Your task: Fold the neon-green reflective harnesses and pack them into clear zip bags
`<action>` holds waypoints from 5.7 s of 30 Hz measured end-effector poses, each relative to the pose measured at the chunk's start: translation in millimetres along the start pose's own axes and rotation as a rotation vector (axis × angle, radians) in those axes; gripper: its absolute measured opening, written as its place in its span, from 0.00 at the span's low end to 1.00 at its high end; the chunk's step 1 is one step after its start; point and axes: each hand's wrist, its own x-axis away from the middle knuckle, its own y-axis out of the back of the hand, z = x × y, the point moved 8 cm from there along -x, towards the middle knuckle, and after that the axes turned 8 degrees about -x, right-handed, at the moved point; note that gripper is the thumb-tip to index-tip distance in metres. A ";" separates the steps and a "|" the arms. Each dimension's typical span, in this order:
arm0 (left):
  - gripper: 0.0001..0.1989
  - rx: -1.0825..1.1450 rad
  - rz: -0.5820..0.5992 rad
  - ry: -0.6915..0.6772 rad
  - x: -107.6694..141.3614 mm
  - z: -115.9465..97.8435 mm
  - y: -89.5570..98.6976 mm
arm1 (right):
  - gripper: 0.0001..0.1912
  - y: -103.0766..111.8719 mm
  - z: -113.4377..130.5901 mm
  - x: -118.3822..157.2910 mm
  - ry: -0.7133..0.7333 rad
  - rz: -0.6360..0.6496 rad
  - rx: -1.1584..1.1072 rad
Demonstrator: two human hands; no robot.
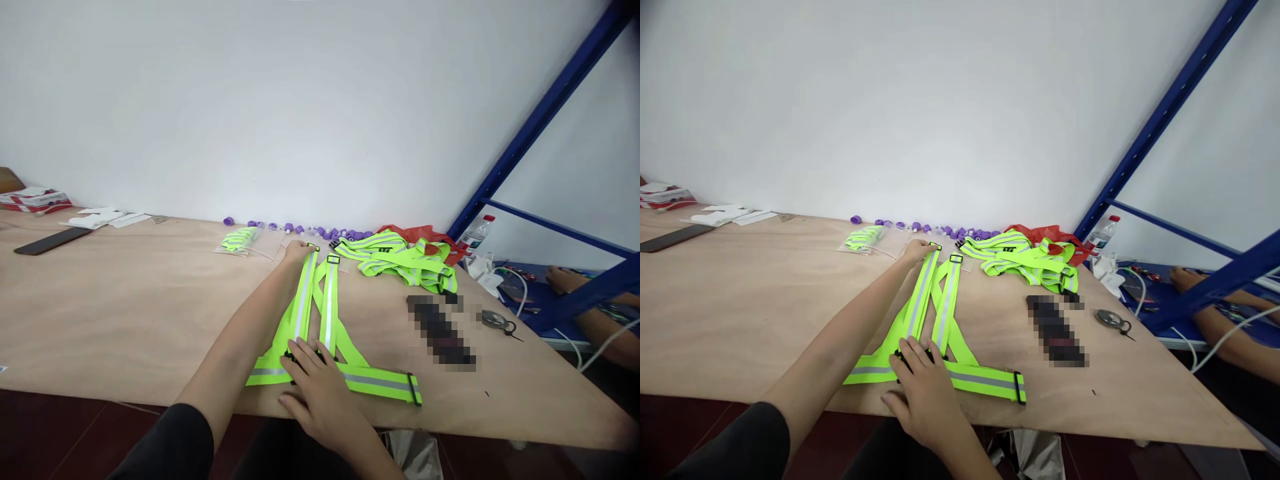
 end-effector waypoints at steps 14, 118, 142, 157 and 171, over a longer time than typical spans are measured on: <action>0.16 -0.249 0.131 -0.380 7.0 0.1 6.7 | 0.28 3.0 -1.1 1.9 -0.011 -0.019 -0.013; 0.19 -0.341 0.143 -0.587 301.6 91.8 141.9 | 0.22 91.3 -145.4 165.9 -0.380 -0.414 -0.261; 0.22 -0.372 0.181 -0.530 294.6 88.4 147.5 | 0.31 99.2 -145.8 155.4 -0.478 -0.395 -0.496; 0.21 -0.442 0.154 -0.552 293.0 77.0 162.7 | 0.22 123.1 -129.1 137.5 -0.324 -0.196 -0.254; 0.20 -0.484 0.172 -0.583 302.2 83.4 164.7 | 0.23 98.0 -144.3 152.5 -0.366 -0.194 -0.195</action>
